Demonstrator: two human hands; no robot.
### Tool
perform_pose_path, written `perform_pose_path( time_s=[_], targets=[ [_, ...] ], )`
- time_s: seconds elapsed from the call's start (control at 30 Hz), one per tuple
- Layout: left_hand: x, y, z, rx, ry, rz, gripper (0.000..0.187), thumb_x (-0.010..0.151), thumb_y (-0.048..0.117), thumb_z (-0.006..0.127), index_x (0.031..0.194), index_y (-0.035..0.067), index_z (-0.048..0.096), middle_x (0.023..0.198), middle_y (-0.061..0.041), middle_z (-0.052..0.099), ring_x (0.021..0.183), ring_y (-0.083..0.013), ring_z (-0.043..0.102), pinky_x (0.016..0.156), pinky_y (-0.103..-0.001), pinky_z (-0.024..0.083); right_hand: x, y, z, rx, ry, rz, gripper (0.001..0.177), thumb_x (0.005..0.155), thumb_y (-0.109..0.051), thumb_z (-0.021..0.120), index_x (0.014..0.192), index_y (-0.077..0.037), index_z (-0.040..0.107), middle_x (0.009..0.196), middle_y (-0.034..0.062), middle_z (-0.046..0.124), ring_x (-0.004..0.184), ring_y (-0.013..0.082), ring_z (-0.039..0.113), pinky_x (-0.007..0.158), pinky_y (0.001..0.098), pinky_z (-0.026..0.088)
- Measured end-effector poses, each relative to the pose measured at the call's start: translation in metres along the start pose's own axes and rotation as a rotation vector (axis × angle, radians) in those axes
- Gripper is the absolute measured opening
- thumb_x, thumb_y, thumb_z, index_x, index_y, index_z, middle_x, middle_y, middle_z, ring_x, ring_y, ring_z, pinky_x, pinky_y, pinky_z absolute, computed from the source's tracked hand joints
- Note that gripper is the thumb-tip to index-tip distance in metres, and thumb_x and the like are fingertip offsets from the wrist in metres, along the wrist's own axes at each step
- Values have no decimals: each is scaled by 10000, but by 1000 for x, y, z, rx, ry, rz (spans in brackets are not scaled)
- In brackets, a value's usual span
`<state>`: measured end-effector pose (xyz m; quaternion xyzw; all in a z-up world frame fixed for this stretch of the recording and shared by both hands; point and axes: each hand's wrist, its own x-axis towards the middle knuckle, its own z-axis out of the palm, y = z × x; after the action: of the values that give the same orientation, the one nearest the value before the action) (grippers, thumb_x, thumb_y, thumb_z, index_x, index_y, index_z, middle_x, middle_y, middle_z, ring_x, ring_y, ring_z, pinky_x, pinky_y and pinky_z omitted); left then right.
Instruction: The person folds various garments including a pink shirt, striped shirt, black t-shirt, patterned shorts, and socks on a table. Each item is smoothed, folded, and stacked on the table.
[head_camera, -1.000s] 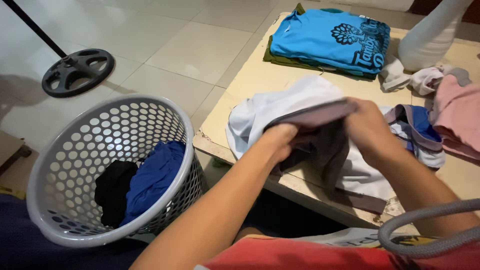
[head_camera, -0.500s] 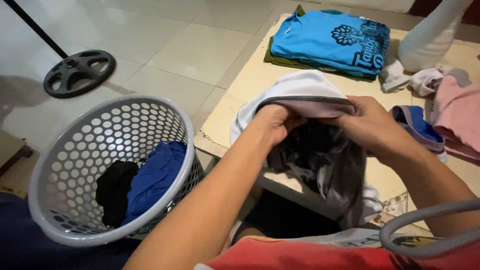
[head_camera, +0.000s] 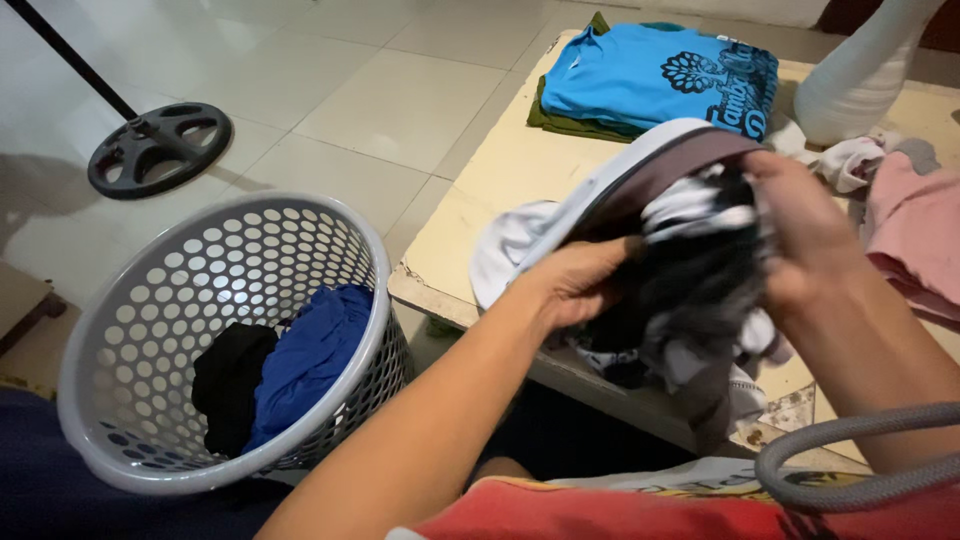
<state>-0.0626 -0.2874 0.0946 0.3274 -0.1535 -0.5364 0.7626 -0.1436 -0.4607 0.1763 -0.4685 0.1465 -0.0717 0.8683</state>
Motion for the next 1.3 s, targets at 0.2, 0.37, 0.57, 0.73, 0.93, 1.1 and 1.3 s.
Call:
perform_pose_path(
  time_s=[0.2, 0.37, 0.57, 0.73, 0.93, 1.1, 1.3],
  targets=[
    [-30, 28, 45, 652, 230, 10, 629, 798, 573, 759, 1108, 27, 760, 1012, -150, 754, 862, -245, 694, 721, -392, 548, -3, -29, -24, 145, -158, -268, 192, 1112, -182, 607, 1178, -16, 675, 1001, 93, 773, 865, 204, 772, 784, 331, 659],
    [-53, 126, 36, 1055, 463, 376, 442, 877, 560, 692, 895, 125, 770, 779, -35, 704, 660, -118, 650, 538, -247, 485, -14, -40, -61, -418, 162, -136, 282, 1027, -192, 601, 1273, -61, 638, 1077, 81, 743, 898, 208, 727, 790, 348, 621],
    [-28, 189, -13, 238, 167, 550, 268, 1005, 257, 712, 1109, 10, 724, 961, -73, 713, 842, -154, 686, 732, -297, 601, 3, -8, -156, -857, 242, -159, 482, 936, -115, 578, 1417, -80, 572, 1198, 99, 702, 936, 250, 674, 764, 392, 572],
    [-26, 97, -70, 1472, 1082, 507, 735, 673, 389, 934, 1269, 92, 624, 1246, -179, 688, 1169, -360, 649, 996, -454, 519, 26, -1, -163, -817, 518, -102, 605, 951, -164, 656, 1535, -125, 504, 1305, 183, 649, 985, 345, 649, 773, 464, 546],
    [-50, 19, -37, 1636, 969, 201, 749, 594, 266, 903, 1224, 5, 594, 1126, -310, 645, 1065, -470, 626, 914, -491, 528, 11, 64, -74, -1311, 144, -26, 584, 834, -360, 868, 1265, -29, 653, 1133, 221, 712, 939, 265, 661, 816, 383, 524],
    [-51, 33, 15, 1464, 401, 339, 375, 724, 369, 834, 919, 56, 768, 863, -150, 763, 836, -294, 727, 791, -408, 570, 32, 71, -102, -1284, 320, 30, 230, 983, -264, 667, 1097, -107, 791, 860, 158, 754, 761, 286, 679, 675, 420, 522],
    [-8, 45, -31, 123, 311, 443, 329, 774, 138, 790, 1081, 96, 680, 955, -58, 728, 888, -195, 711, 805, -352, 612, 38, 25, -160, -621, 537, -334, 261, 1009, -170, 627, 1260, -98, 614, 1031, 91, 659, 850, 195, 630, 658, 363, 514]
  ],
)
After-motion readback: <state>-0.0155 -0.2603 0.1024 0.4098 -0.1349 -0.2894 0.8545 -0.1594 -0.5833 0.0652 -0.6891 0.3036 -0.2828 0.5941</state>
